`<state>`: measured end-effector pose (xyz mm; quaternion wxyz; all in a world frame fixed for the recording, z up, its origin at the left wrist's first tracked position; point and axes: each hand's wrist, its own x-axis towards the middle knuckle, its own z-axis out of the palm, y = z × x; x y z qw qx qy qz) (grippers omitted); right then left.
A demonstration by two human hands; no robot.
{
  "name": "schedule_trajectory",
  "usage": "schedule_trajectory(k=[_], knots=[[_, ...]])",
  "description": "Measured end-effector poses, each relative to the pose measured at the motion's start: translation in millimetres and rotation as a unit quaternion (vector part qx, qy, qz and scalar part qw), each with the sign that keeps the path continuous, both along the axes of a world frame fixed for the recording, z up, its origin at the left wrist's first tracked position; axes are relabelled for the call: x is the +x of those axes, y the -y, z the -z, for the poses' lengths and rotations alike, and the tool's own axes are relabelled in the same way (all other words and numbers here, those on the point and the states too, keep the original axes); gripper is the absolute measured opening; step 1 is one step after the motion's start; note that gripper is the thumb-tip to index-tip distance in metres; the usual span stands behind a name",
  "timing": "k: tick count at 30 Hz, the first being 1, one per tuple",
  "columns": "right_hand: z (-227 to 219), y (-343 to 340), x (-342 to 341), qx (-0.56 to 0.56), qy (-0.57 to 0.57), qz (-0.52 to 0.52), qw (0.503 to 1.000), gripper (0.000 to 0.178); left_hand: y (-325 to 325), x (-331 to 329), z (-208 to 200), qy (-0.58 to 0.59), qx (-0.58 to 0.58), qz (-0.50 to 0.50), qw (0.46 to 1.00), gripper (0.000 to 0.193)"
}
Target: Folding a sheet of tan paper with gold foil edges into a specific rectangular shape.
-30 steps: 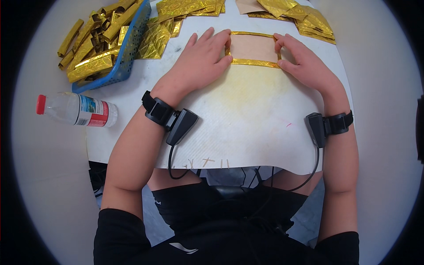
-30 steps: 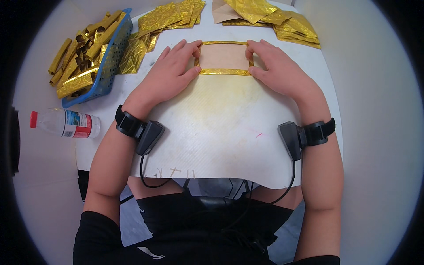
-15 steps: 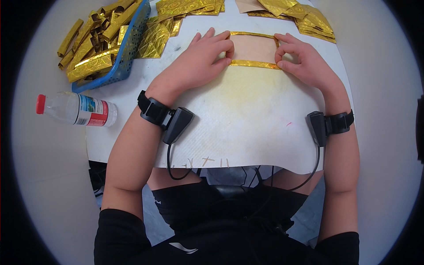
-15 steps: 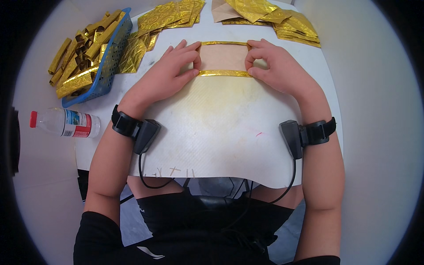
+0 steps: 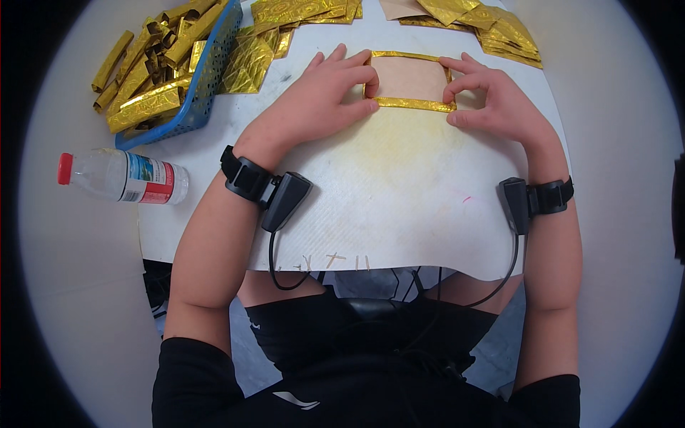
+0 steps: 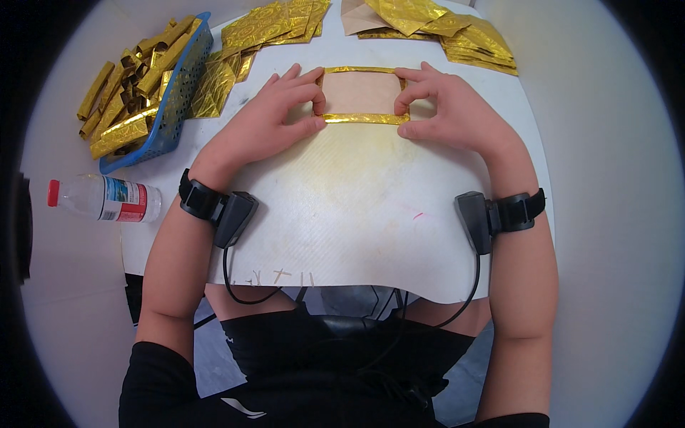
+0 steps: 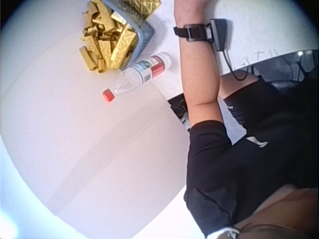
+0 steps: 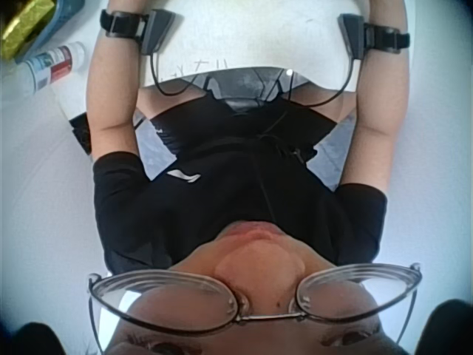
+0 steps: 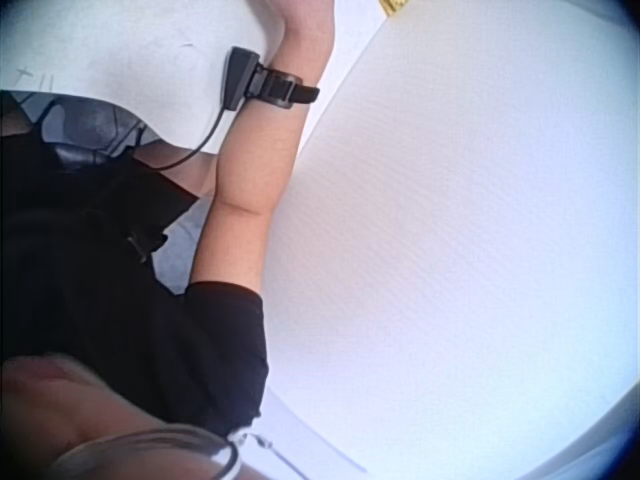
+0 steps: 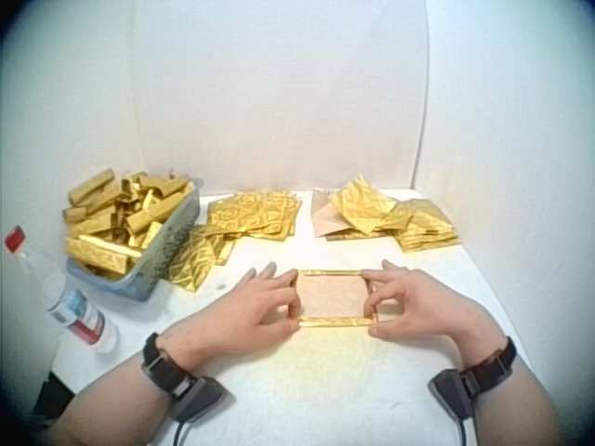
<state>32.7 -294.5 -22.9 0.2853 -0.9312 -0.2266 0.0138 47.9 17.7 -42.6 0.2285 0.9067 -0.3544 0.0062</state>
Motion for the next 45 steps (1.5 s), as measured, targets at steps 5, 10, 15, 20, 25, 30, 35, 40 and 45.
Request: schedule_trajectory(k=[5,10,15,20,25,30,35,40,45], knots=[[-1,1,1,-0.011,0.008,0.0,1.0,0.02,2,0,-2,0.002,0.003,-0.001,1.0,0.019],[-4,0,3,-0.016,0.01,-0.014,1.0,0.016,-1,-1,1,0.008,-0.009,-0.015,1.0,0.02],[-6,-5,-3,-0.074,0.133,-0.027,0.988,0.013,-1,-3,-5,-0.022,-0.009,-0.009,1.0,0.02],[-16,-12,-9,-0.091,0.095,-0.037,0.991,0.012,-4,-2,-3,-0.027,-0.02,-0.009,0.999,0.018],[-20,-14,-13,-0.05,0.13,-0.028,0.99,0.019,-1,-2,-7,-0.046,-0.015,-0.007,0.999,0.017],[-13,-6,-8,-0.037,0.056,-0.016,0.998,0.019,0,-1,-3,-0.037,-0.028,-0.004,0.999,0.016],[-17,-11,-9,-0.014,0.045,-0.023,0.999,0.01,-4,-4,0,-0.04,-0.045,-0.009,0.998,0.019],[-20,-10,-13,-0.07,0.068,-0.051,0.994,0.013,-6,-3,2,-0.04,-0.061,-0.002,0.997,0.022],[-24,-20,-16,-0.073,0.046,-0.018,0.996,0.014,-4,0,8,-0.025,-0.036,-0.007,0.999,0.021]])
